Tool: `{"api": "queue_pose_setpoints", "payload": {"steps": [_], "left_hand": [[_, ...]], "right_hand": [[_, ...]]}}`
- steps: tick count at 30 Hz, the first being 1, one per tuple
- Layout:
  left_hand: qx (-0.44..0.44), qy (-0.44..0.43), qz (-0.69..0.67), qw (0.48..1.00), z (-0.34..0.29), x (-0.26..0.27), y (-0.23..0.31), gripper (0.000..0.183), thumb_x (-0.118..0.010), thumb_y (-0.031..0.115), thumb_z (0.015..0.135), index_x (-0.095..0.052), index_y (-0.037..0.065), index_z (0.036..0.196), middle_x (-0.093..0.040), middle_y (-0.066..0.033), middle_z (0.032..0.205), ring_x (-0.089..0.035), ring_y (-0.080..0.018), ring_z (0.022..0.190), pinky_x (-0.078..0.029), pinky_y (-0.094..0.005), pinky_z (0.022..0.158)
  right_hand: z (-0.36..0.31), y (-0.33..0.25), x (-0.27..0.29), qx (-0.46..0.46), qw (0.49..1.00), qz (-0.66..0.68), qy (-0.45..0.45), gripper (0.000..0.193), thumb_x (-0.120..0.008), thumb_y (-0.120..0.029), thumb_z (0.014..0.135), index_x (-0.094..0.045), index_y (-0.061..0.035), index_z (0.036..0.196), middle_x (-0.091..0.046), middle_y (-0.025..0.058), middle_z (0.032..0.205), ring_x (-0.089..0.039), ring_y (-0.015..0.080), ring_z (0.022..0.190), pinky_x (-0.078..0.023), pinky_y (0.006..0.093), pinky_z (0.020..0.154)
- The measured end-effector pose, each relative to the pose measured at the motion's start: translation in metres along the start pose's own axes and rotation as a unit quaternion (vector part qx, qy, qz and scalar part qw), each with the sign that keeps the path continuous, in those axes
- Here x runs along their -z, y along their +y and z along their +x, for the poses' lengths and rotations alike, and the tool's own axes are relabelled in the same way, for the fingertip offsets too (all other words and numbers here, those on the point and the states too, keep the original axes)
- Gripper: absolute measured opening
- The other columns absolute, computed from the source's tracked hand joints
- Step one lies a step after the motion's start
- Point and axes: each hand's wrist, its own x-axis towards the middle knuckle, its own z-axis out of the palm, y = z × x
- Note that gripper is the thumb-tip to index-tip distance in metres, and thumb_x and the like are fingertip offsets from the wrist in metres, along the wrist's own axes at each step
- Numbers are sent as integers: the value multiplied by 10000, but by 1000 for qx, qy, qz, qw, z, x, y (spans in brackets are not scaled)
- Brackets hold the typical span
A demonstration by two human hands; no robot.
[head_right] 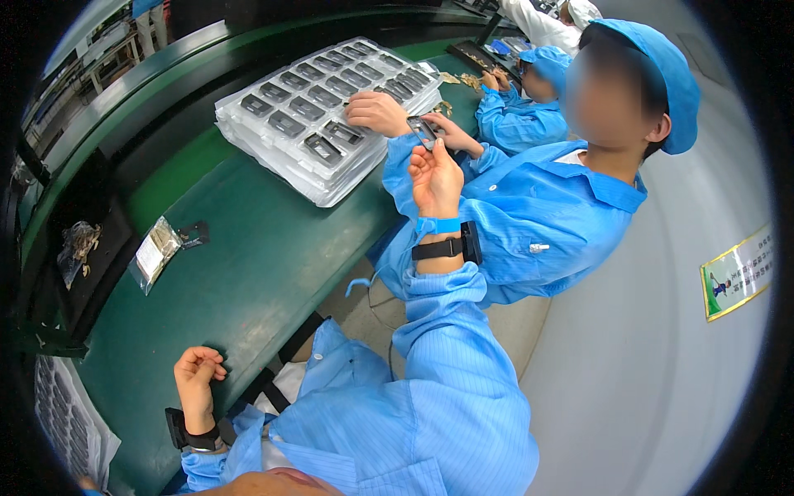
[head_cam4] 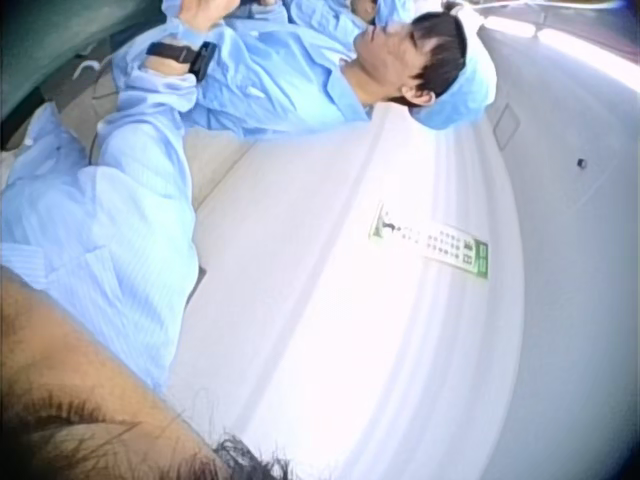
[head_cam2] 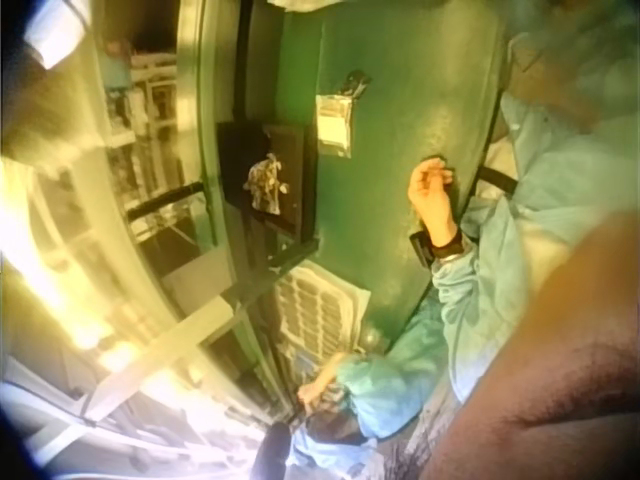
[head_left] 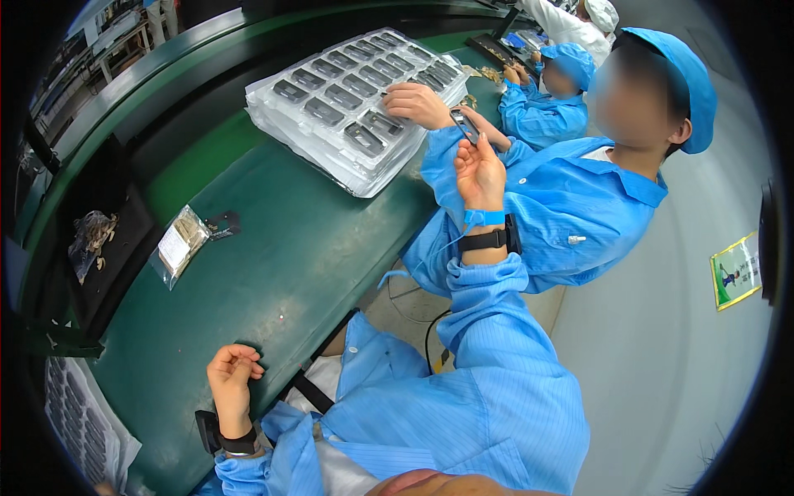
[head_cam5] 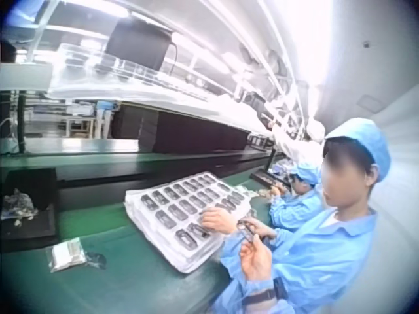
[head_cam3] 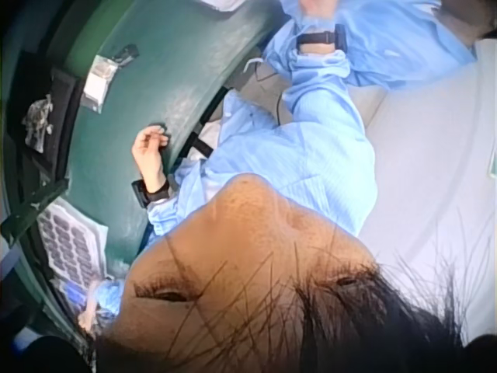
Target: The recorder is assembling an electronic component by placing a small circuit board into a plastic housing.
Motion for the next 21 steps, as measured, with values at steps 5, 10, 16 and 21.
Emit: {"api": "queue_pose_setpoints", "payload": {"steps": [5,10,16,21], "left_hand": [[-8,-3,6,1000,0,0,-3,134,-469,-43,847,-596,-19,884,-627,-71,815,-574,-92,623,-465,-206,575],[-13,-7,2,1000,0,2,-6,132,-469,-40,858,-595,-19,891,-627,-68,822,-575,-92,625,-467,-207,580],[-16,2,2,1000,-1,-1,-5,147,-458,-49,853,-595,-15,891,-628,-64,826,-572,-93,625,-469,-209,577],[-11,10,4,1000,0,-2,-5,155,-448,-58,846,-592,-21,891,-624,-65,830,-573,-95,624,-472,-212,571]], "right_hand": [[23,0,15,-10,999,6,44,226,-492,-239,952,-525,-17,917,-612,103,749,-604,170,605,-489,263,513],[34,1,23,-13,998,-11,68,253,-499,-250,947,-531,1,938,-599,105,789,-597,181,637,-489,267,535],[54,2,31,4,996,17,84,309,-506,-289,943,-525,18,968,-598,96,800,-604,178,665,-510,282,567],[35,2,7,28,992,-77,93,354,-565,-322,908,-548,19,1002,-610,93,748,-592,167,616,-478,261,528]]}}
